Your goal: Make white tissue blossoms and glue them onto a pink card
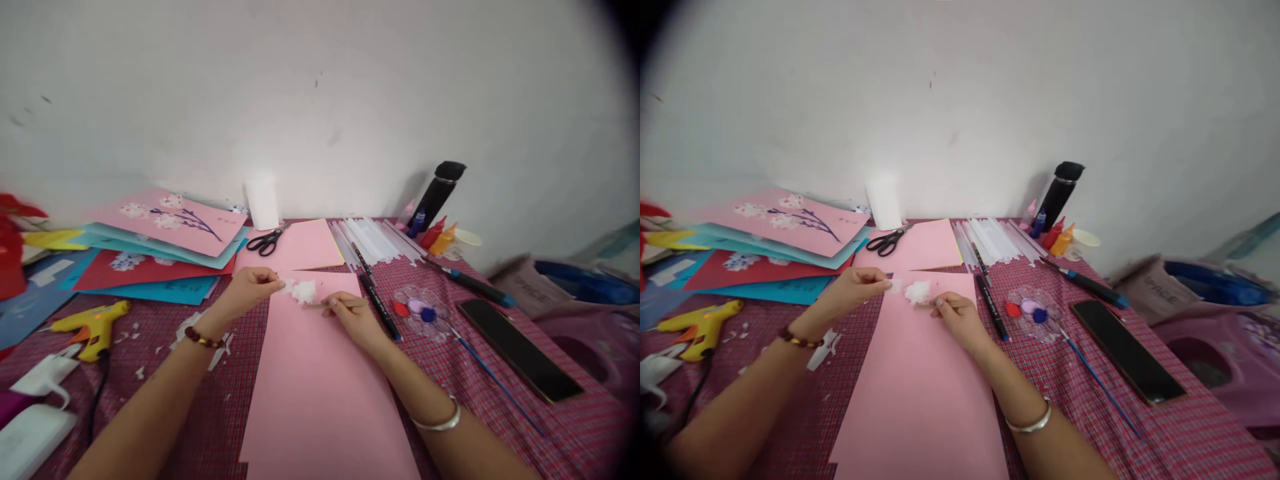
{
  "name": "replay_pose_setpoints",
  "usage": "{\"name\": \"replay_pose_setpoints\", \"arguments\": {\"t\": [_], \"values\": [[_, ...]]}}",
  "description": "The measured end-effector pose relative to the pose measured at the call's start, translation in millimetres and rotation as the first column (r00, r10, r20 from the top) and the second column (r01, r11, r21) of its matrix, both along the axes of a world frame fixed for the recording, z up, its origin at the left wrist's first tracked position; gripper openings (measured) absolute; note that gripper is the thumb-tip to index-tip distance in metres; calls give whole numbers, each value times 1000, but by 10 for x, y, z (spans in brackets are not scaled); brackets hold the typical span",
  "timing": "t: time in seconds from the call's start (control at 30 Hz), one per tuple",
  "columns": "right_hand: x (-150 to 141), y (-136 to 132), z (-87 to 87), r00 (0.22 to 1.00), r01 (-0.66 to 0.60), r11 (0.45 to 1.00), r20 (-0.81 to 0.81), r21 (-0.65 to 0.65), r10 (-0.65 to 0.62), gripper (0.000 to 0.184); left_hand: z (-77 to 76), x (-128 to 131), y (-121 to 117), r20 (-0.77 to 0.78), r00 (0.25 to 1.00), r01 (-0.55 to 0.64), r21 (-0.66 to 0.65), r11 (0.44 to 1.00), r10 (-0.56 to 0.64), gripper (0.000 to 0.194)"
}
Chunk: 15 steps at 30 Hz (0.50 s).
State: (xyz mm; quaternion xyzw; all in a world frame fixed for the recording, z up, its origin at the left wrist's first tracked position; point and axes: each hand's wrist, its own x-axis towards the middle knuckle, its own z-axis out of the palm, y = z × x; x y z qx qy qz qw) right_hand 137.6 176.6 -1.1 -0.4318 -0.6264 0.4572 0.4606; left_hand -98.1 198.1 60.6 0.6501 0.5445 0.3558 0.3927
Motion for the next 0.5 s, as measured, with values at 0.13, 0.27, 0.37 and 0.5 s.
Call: {"name": "replay_pose_setpoints", "arguments": {"t": [0.13,0.27,0.37,0.5], "values": [[-31,21,-41,1000,-20,1000,17,17,20,24,-247,48,85,216,976,-25,-71,997,40,22],[-53,50,-47,1000,-7,1000,-16,17,7,21,-383,-44,85,295,955,20,-203,979,42,20],[-70,57,-25,999,9,1000,-41,8,-9,20,-414,-96,90,234,971,94,-205,974,-45,16],[-90,58,-8,997,42,999,-57,7,-42,19,-395,-86,96,21,982,191,-156,969,-190,17]]}}
